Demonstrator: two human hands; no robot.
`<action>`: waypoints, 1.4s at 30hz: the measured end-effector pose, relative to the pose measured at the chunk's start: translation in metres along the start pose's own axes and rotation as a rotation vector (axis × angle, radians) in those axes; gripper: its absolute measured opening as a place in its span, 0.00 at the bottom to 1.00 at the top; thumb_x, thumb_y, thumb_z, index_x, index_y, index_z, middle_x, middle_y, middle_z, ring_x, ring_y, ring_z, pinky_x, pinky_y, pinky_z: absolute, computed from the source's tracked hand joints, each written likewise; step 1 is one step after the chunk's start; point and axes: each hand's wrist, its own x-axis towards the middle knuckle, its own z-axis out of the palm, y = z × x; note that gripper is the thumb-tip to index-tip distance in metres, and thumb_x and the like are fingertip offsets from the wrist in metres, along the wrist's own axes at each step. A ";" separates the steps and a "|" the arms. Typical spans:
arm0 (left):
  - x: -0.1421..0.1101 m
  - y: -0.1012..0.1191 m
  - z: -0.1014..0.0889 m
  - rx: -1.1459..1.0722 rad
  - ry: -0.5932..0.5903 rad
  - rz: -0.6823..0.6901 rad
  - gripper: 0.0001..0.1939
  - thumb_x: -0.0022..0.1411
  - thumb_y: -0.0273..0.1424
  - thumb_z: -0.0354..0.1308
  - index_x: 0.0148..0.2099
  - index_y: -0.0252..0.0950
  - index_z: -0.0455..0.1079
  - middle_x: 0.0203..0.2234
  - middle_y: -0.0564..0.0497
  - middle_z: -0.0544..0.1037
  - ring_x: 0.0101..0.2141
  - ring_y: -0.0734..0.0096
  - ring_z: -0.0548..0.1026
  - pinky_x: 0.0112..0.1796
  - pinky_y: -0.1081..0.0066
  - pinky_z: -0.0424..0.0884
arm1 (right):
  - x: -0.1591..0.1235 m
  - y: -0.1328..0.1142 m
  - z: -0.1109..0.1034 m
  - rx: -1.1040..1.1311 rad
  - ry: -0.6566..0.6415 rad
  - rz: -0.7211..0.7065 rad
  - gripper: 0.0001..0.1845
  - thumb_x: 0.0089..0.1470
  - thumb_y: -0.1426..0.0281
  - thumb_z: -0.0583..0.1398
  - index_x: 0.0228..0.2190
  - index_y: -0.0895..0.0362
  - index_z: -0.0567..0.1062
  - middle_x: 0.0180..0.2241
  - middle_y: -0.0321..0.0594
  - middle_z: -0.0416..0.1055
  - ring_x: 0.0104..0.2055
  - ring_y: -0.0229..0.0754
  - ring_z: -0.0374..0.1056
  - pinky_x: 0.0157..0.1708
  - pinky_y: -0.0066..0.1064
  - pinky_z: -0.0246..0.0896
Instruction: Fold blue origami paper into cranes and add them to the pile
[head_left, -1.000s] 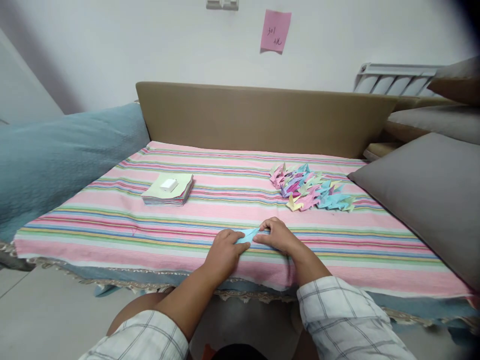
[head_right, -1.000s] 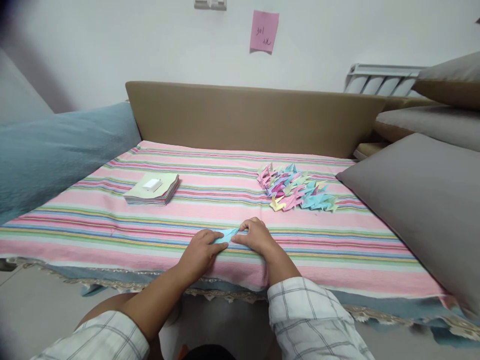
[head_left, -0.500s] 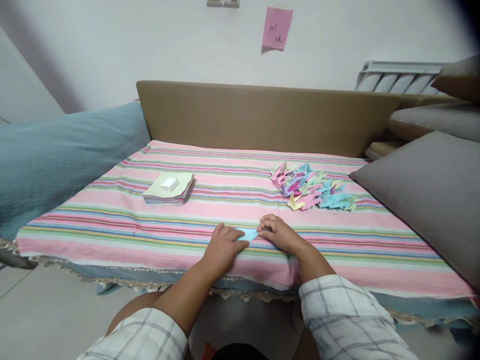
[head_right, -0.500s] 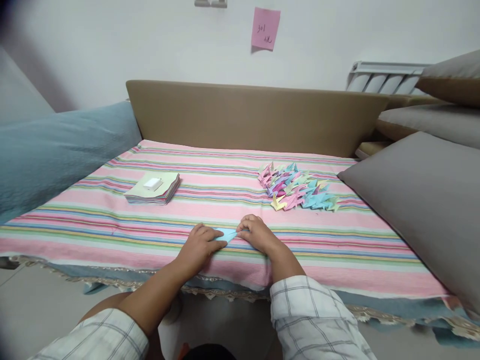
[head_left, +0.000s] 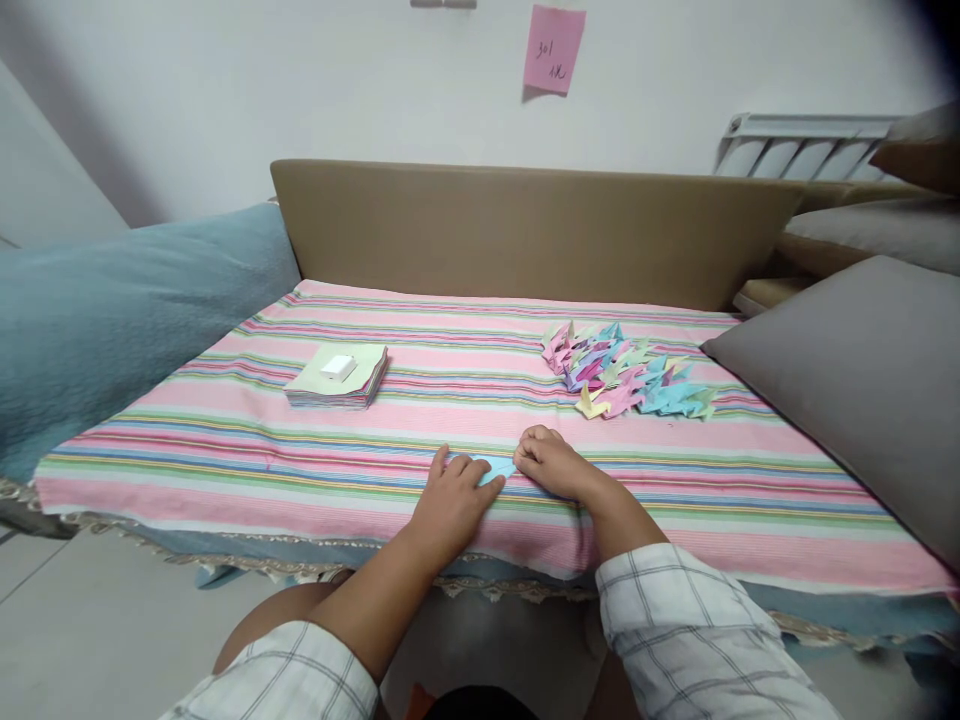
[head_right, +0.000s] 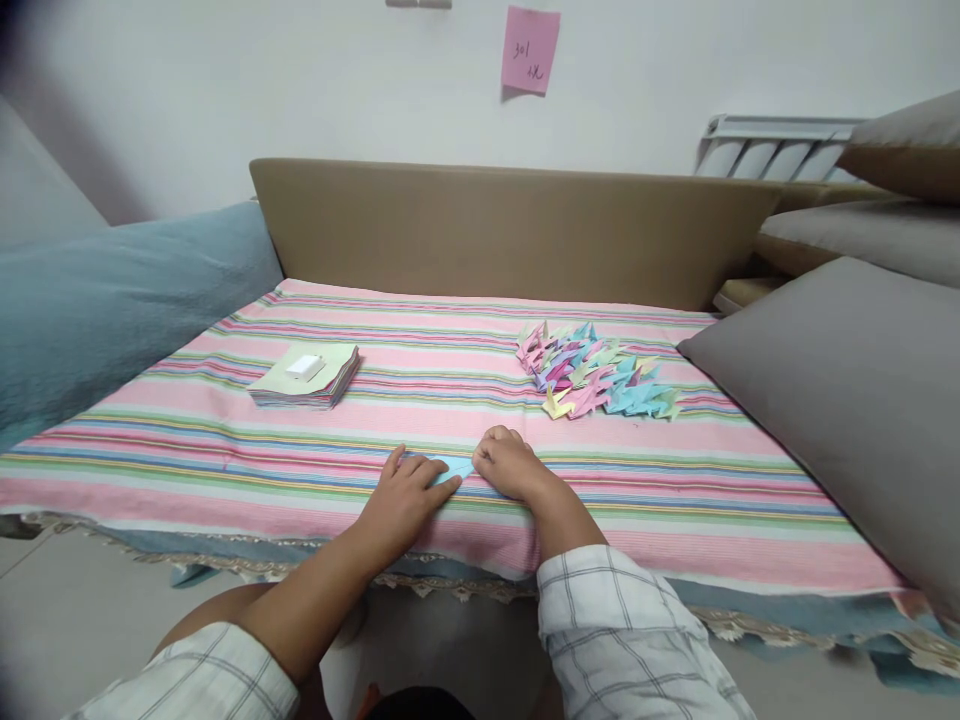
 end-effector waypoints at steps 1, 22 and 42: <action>0.000 0.001 0.000 0.004 -0.001 -0.003 0.17 0.62 0.29 0.52 0.51 0.51 0.66 0.45 0.50 0.72 0.45 0.61 0.66 0.54 0.46 0.49 | 0.000 -0.002 0.001 -0.020 0.016 0.020 0.08 0.51 0.71 0.55 0.23 0.54 0.72 0.34 0.40 0.64 0.41 0.42 0.59 0.43 0.34 0.55; 0.003 0.004 0.001 0.013 -0.025 -0.035 0.15 0.62 0.29 0.51 0.49 0.50 0.67 0.46 0.49 0.72 0.45 0.59 0.66 0.52 0.45 0.51 | -0.002 0.015 -0.013 0.218 -0.046 -0.085 0.07 0.49 0.73 0.57 0.30 0.55 0.75 0.35 0.39 0.68 0.47 0.42 0.61 0.50 0.34 0.55; 0.004 0.006 0.000 0.076 -0.058 -0.034 0.14 0.63 0.32 0.49 0.50 0.50 0.66 0.47 0.51 0.71 0.46 0.62 0.66 0.53 0.47 0.52 | 0.007 0.005 -0.003 0.100 0.020 -0.007 0.07 0.42 0.76 0.56 0.18 0.57 0.71 0.27 0.38 0.66 0.40 0.41 0.61 0.41 0.28 0.55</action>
